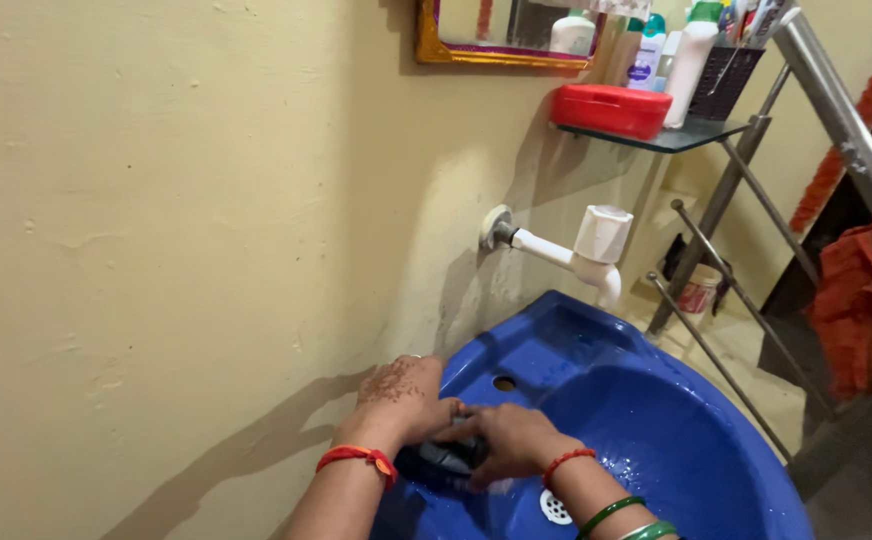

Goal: The person scrubs a blue pedestal sink using a small brush. They systematically clean the basin, the flat shelf area, and the drain, repeatedly rinsing the brush under the running tap to remove debris.

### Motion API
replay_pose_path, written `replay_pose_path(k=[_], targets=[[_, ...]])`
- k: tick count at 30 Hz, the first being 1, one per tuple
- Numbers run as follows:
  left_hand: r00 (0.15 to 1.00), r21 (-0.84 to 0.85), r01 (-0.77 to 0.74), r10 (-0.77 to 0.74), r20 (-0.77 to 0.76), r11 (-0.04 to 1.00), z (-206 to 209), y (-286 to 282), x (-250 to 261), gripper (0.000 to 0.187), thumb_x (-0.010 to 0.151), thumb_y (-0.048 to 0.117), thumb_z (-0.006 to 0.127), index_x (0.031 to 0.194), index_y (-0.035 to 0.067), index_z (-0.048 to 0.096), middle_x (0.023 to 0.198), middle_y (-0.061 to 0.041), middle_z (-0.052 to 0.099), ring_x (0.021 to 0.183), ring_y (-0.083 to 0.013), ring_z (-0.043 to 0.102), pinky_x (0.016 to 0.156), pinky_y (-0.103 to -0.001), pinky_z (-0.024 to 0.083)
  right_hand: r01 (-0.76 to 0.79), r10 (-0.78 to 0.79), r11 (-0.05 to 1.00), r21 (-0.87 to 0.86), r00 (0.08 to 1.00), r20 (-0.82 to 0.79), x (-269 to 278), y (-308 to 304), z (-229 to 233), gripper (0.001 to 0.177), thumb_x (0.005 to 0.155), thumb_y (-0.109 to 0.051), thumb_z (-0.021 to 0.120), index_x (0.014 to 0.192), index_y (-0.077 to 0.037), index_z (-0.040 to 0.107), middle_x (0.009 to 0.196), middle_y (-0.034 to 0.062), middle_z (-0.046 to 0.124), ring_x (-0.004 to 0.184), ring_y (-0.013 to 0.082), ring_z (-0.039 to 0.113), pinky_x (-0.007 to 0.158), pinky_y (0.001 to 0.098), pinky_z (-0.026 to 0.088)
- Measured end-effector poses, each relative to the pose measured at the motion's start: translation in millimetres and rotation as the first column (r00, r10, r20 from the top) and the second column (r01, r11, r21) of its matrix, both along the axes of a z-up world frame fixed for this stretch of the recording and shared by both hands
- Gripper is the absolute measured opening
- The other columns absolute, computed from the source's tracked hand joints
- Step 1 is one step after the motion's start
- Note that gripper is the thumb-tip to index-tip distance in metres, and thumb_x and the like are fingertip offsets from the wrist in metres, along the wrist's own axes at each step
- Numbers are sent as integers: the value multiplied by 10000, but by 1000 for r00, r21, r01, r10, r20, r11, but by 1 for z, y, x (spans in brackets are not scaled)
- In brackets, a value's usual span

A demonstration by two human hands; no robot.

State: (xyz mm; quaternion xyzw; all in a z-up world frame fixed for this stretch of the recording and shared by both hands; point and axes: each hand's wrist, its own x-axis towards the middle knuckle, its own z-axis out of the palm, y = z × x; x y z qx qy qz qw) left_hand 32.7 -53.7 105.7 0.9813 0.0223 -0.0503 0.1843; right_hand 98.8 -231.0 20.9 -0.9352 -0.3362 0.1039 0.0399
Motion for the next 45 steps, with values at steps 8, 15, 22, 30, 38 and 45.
replay_pose_path(k=[8, 15, 22, 30, 38, 45], targets=[[997, -17, 48, -47, 59, 999, -13, 2, 6, 558, 835, 452, 763, 1271, 125, 643, 1302, -130, 664, 1267, -325, 598, 1057, -464, 491, 160, -160, 987, -3, 987, 23, 1, 0, -3, 680, 661, -344, 859, 1302, -467, 667, 1315, -10, 647, 1183, 276, 649, 987, 432, 545], [999, 61, 21, -18, -46, 998, -20, -3, 0, 569, 850, 486, 757, 1282, 130, 648, 1330, -131, 651, 1291, -316, 592, 1077, -457, 490, 49, -48, 999, -19, 998, 32, 18, -7, -1, 715, 650, -330, 887, 1320, -442, 662, 1352, 12, 617, 1188, 311, 628, 990, 443, 528], [991, 76, -54, 63, -115, 996, -7, -12, -16, 636, 849, 552, 768, 1295, 118, 637, 1351, -139, 639, 1308, -312, 583, 1089, -451, 483, -186, 187, 982, 25, 982, -1, 17, -4, -15, 709, 632, -335, 902, 1302, -391, 677, 1387, 57, 597, 1152, 333, 640, 976, 430, 523], [985, 101, -132, 142, -98, 986, -12, -25, -31, 531, 864, 454, 756, 1261, 111, 668, 1314, -157, 665, 1268, -337, 614, 1064, -457, 511, -393, 411, 912, 121, 875, -257, 35, -32, -7, 853, 522, -167, 884, 1321, -401, 703, 1213, 37, 730, 1078, 259, 704, 930, 372, 558], [951, 127, -238, 258, -169, 963, 5, -51, -61, 527, 878, 466, 744, 1270, 124, 663, 1319, -144, 664, 1265, -329, 617, 1065, -456, 511, -314, 303, 948, -58, 941, -151, 18, -6, 1, 768, 554, -267, 887, 1278, -445, 703, 1120, 50, 784, 1036, 283, 737, 885, 389, 575], [942, 158, -287, 308, -130, 945, -2, -62, -83, 522, 873, 457, 756, 1263, 120, 679, 1308, -149, 666, 1275, -314, 612, 1073, -437, 501, -300, 300, 954, 20, 954, 9, 0, 7, -10, 726, 686, -423, 869, 1364, -491, 619, 1172, 114, 719, 1029, 357, 692, 908, 448, 550]])
